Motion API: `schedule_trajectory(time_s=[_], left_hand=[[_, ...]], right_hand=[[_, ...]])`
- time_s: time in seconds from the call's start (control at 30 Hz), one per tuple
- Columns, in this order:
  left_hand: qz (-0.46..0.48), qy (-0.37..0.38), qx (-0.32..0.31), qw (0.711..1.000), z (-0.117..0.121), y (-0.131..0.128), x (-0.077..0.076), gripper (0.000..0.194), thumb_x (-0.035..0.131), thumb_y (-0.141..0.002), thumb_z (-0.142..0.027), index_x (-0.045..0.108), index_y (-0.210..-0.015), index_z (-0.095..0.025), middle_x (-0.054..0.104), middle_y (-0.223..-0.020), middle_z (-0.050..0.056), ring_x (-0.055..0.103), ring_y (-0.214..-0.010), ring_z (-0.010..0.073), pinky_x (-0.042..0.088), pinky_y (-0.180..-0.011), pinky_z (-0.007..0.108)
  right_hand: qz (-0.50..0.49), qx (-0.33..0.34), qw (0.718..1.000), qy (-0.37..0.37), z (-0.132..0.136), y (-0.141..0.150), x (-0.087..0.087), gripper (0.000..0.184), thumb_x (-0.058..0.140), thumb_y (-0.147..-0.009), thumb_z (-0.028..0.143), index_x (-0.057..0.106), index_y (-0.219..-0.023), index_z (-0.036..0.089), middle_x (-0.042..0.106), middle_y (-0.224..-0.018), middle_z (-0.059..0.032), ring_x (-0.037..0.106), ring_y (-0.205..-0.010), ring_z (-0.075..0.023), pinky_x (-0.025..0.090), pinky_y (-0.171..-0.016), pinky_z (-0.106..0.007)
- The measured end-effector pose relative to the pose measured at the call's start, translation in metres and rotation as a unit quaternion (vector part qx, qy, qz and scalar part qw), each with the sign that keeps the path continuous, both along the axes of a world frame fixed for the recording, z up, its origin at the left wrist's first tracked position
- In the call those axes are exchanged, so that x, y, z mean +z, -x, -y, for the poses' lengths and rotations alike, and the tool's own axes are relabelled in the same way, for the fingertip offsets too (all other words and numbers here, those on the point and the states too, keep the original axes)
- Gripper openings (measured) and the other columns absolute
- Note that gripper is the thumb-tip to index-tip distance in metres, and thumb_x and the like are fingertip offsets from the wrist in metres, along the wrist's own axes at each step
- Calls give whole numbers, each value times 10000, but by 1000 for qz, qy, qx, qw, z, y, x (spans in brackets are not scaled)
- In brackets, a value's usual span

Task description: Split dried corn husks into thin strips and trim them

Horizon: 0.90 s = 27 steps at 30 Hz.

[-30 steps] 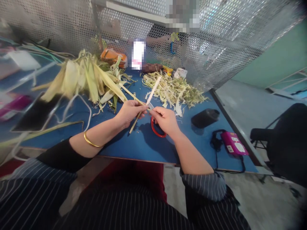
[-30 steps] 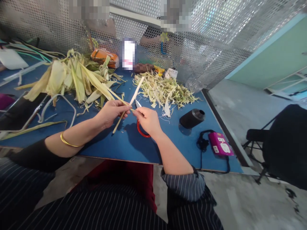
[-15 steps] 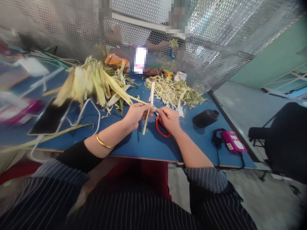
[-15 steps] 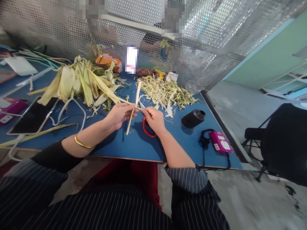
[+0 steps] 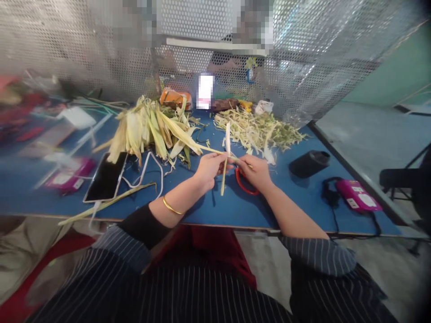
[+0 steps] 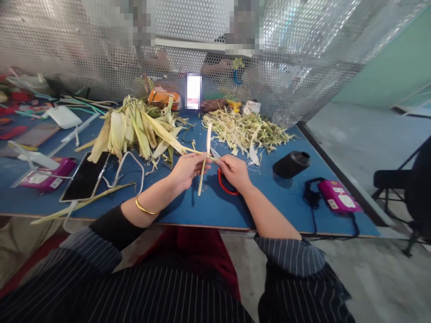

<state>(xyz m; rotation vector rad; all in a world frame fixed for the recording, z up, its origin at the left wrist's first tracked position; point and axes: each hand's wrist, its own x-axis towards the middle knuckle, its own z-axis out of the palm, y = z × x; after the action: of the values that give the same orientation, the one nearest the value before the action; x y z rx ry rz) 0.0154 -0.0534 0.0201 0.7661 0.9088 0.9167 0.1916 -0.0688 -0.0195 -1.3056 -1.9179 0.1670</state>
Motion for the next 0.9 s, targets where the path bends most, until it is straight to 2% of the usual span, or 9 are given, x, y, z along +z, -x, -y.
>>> schedule_trajectory(time_s=[0.2,0.3,0.4,0.57,0.63,0.77,0.9], left_hand=[[10,8,2,1000,-1,2,-1,94,608,-819,-196,645,-790,-114,682,-700,54,620,-541,98,473,-532,205],[8,19,0,1000,-1,3,1,92,609,-818,-193,651,-805,-112,682,-699,56,619,-544,97,482,-539,202],[10,20,6,1000,-2,5,3,99,606,-818,-195,660,-821,-112,674,-700,48,615,-544,90,478,-533,192],[19,-3,16,1000,-10,12,7,144,645,-792,-251,663,-830,-113,676,-746,51,617,-567,89,485,-544,194],[14,-18,16,1000,-13,14,6,190,681,-761,-293,660,-825,-116,676,-752,52,622,-575,100,491,-541,207],[-29,-24,7,999,-17,12,-2,252,773,-661,-274,670,-810,-98,664,-671,43,615,-557,101,476,-528,195],[-47,-8,19,999,-19,5,-10,167,756,-674,-193,665,-761,-83,647,-592,34,592,-504,85,477,-533,189]], right_hand=[[-5,14,1000,14,3,1,-1,250,498,-902,346,616,-747,189,582,-650,-11,540,-622,-132,405,-624,-256],[-31,6,998,59,5,4,2,214,505,-894,362,636,-889,193,640,-741,-20,583,-678,-144,432,-670,-261],[-70,9,990,119,4,10,14,234,507,-889,387,618,-981,203,668,-773,-13,608,-682,-146,449,-678,-260],[-23,74,985,156,-13,17,47,232,516,-884,398,619,-809,205,628,-662,14,568,-600,-119,417,-614,-233],[-7,97,983,157,-20,18,51,253,499,-893,402,612,-781,205,606,-629,20,542,-568,-113,407,-605,-231],[-12,96,986,135,-23,13,34,271,462,-913,398,592,-772,207,583,-633,10,532,-590,-122,399,-621,-240],[9,89,989,115,-17,8,13,297,443,-919,401,566,-728,210,559,-643,-5,515,-631,-136,379,-634,-256]])
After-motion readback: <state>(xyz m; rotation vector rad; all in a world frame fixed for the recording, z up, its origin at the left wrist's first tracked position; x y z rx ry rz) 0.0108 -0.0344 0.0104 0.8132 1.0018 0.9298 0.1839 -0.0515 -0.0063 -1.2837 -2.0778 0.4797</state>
